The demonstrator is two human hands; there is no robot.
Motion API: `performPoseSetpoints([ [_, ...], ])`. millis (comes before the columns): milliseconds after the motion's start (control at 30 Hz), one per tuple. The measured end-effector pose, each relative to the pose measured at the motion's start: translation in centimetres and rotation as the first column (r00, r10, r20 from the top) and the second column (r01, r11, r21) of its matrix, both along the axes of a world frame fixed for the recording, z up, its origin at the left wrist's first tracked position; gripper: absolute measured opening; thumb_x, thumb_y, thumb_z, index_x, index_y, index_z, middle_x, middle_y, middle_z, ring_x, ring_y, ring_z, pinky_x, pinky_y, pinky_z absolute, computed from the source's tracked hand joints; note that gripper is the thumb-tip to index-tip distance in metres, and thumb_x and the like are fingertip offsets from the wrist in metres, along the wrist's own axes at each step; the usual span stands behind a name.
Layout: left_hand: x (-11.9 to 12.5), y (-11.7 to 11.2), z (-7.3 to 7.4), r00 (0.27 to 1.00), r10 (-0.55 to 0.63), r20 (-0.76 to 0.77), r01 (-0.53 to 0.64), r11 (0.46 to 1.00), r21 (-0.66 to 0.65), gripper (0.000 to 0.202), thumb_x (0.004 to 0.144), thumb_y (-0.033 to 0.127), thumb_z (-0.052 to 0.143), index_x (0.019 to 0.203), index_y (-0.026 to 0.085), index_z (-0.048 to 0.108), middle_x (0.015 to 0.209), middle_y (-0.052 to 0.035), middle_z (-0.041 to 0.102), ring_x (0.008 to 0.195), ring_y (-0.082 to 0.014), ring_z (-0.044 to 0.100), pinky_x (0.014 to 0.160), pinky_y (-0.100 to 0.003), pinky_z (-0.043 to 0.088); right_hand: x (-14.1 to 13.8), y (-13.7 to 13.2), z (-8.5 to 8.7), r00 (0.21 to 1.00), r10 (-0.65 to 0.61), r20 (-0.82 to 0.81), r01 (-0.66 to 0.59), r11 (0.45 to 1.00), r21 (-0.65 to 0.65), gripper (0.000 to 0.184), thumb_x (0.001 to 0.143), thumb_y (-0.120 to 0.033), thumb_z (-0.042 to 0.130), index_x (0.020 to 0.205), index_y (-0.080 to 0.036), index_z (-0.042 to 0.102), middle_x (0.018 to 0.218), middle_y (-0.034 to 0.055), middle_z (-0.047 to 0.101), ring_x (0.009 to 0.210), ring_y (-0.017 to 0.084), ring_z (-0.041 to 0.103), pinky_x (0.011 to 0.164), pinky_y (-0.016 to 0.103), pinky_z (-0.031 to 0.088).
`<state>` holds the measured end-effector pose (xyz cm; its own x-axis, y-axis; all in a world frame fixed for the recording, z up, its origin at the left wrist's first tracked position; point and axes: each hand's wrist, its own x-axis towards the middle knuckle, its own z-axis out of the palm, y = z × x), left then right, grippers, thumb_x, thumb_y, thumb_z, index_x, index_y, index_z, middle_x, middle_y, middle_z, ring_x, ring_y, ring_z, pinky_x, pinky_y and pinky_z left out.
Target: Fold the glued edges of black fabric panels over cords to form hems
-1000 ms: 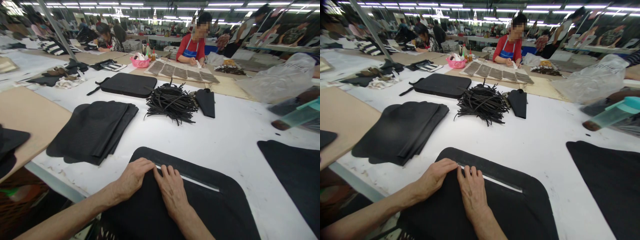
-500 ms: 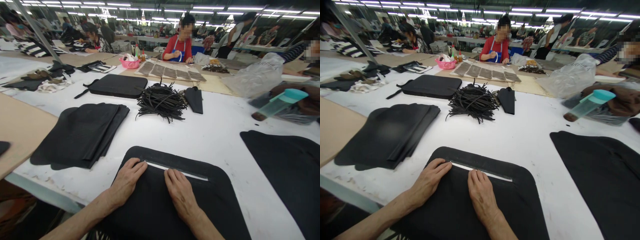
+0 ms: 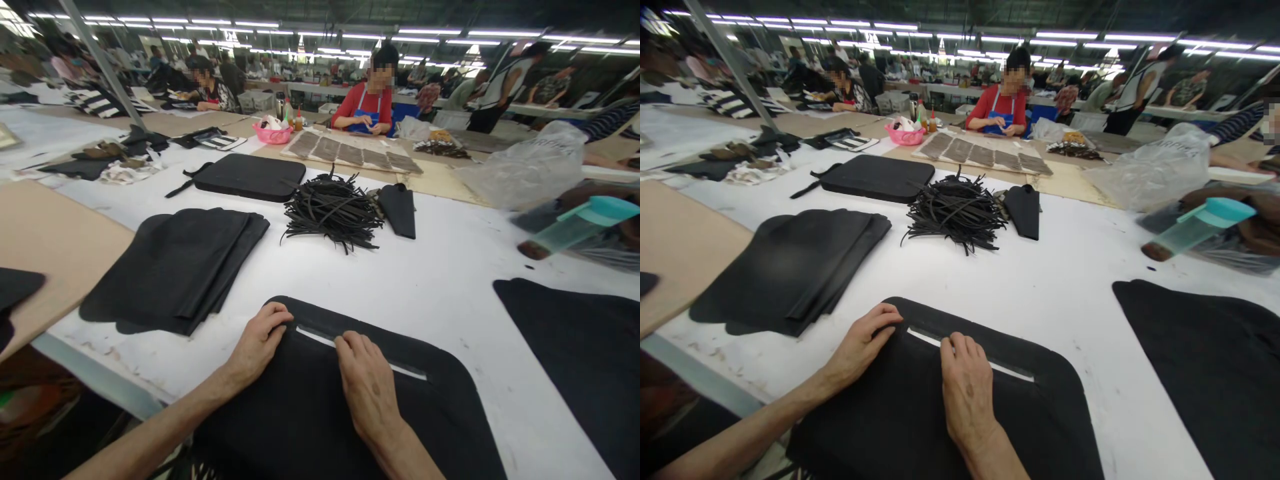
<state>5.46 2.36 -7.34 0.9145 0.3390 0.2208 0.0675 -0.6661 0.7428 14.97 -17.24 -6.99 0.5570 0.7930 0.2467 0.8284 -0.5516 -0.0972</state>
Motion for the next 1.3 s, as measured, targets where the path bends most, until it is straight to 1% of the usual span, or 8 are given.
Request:
performPoseSetpoints([
  [167, 1.4, 0.1, -1.1, 0.989, -0.139, -0.051, 0.145, 0.980, 0.137, 0.028, 0.086, 0.008, 0.036, 0.095, 0.020, 0.060, 0.095, -0.0048, 0.057, 0.089, -0.0169, 0.050, 0.080, -0.032, 0.046, 0.5, 3.5, -1.1, 0.996, 0.089, 0.032, -0.087, 0.995, -0.043, 0.013, 0.080, -0.009, 0.056, 0.088, -0.018, 0.059, 0.084, 0.0043, 0.057, 0.076, 0.019, 0.049, 0.065, 0.031, 0.039],
  [333, 1.8, 0.2, -1.5, 0.976, -0.180, -0.126, 0.209, 0.936, 0.283, 0.029, 0.084, 0.005, 0.036, 0.095, 0.017, 0.060, 0.095, -0.0061, 0.055, 0.088, -0.0181, 0.047, 0.078, -0.031, 0.044, 0.8, 3.9, -2.3, 0.968, 0.196, 0.158, -0.179, 0.977, -0.114, 0.010, 0.078, -0.008, 0.056, 0.085, -0.016, 0.058, 0.079, 0.0055, 0.055, 0.072, 0.021, 0.047, 0.062, 0.033, 0.036],
  [500, 2.4, -0.3, -1.1, 0.964, -0.201, -0.172, 0.252, 0.898, 0.361, 0.019, 0.086, 0.010, 0.041, 0.087, 0.018, 0.059, 0.090, -0.0040, 0.054, 0.085, -0.0173, 0.046, 0.075, -0.029, 0.043, 1.7, 4.2, -1.4, 0.985, 0.168, 0.049, -0.160, 0.978, -0.133, 0.012, 0.080, -0.007, 0.053, 0.078, -0.019, 0.055, 0.080, 0.0037, 0.055, 0.074, 0.021, 0.047, 0.062, 0.032, 0.035],
  [700, 3.3, -0.3, -1.7, 0.962, -0.202, -0.182, 0.269, 0.801, 0.535, 0.016, 0.087, 0.016, 0.043, 0.078, 0.018, 0.055, 0.083, -0.0029, 0.052, 0.076, -0.0169, 0.044, 0.070, -0.030, 0.040, 2.7, 4.3, -0.6, 0.986, 0.138, -0.095, -0.148, 0.984, -0.103, 0.015, 0.085, -0.010, 0.049, 0.076, -0.021, 0.053, 0.080, 0.0017, 0.056, 0.078, 0.017, 0.050, 0.066, 0.028, 0.036],
  [900, 3.2, 0.1, -2.4, 0.950, -0.269, -0.161, 0.309, 0.714, 0.628, 0.018, 0.089, 0.013, 0.038, 0.089, 0.016, 0.056, 0.086, -0.0048, 0.053, 0.078, -0.0178, 0.045, 0.072, -0.032, 0.040, 2.6, 3.5, -1.3, 0.980, 0.120, -0.158, -0.114, 0.992, 0.044, 0.009, 0.088, -0.017, 0.048, 0.085, -0.021, 0.056, 0.085, 0.0025, 0.055, 0.081, 0.017, 0.049, 0.071, 0.028, 0.038],
  [1000, 3.2, 0.2, -2.4, 0.948, -0.271, -0.166, 0.314, 0.715, 0.625, 0.018, 0.089, 0.014, 0.038, 0.089, 0.015, 0.056, 0.087, -0.0050, 0.053, 0.078, -0.0178, 0.045, 0.072, -0.032, 0.040, 2.7, 3.0, -1.8, 0.990, 0.127, -0.059, -0.126, 0.992, 0.016, 0.003, 0.083, -0.019, 0.055, 0.086, -0.020, 0.056, 0.087, 0.0036, 0.054, 0.082, 0.020, 0.048, 0.071, 0.032, 0.037],
  [1133, 3.3, 0.2, -2.4, 0.955, -0.260, -0.145, 0.294, 0.737, 0.609, 0.019, 0.090, 0.013, 0.037, 0.090, 0.015, 0.055, 0.087, -0.0055, 0.054, 0.078, -0.0184, 0.045, 0.072, -0.032, 0.040, 3.1, 1.7, -2.2, 0.984, 0.168, 0.058, -0.164, 0.984, -0.072, 0.008, 0.084, -0.013, 0.051, 0.087, -0.019, 0.056, 0.083, 0.0038, 0.053, 0.075, 0.020, 0.045, 0.067, 0.033, 0.035],
  [1300, 3.3, 0.4, -2.5, 0.954, -0.279, -0.107, 0.287, 0.759, 0.585, 0.021, 0.090, 0.013, 0.035, 0.090, 0.016, 0.055, 0.089, -0.0055, 0.055, 0.078, -0.0183, 0.045, 0.071, -0.033, 0.039, 3.6, -0.9, -2.1, 0.995, 0.090, -0.044, -0.091, 0.996, -0.024, 0.014, 0.086, -0.011, 0.046, 0.093, -0.018, 0.056, 0.087, 0.0048, 0.054, 0.078, 0.019, 0.045, 0.069, 0.032, 0.037],
])
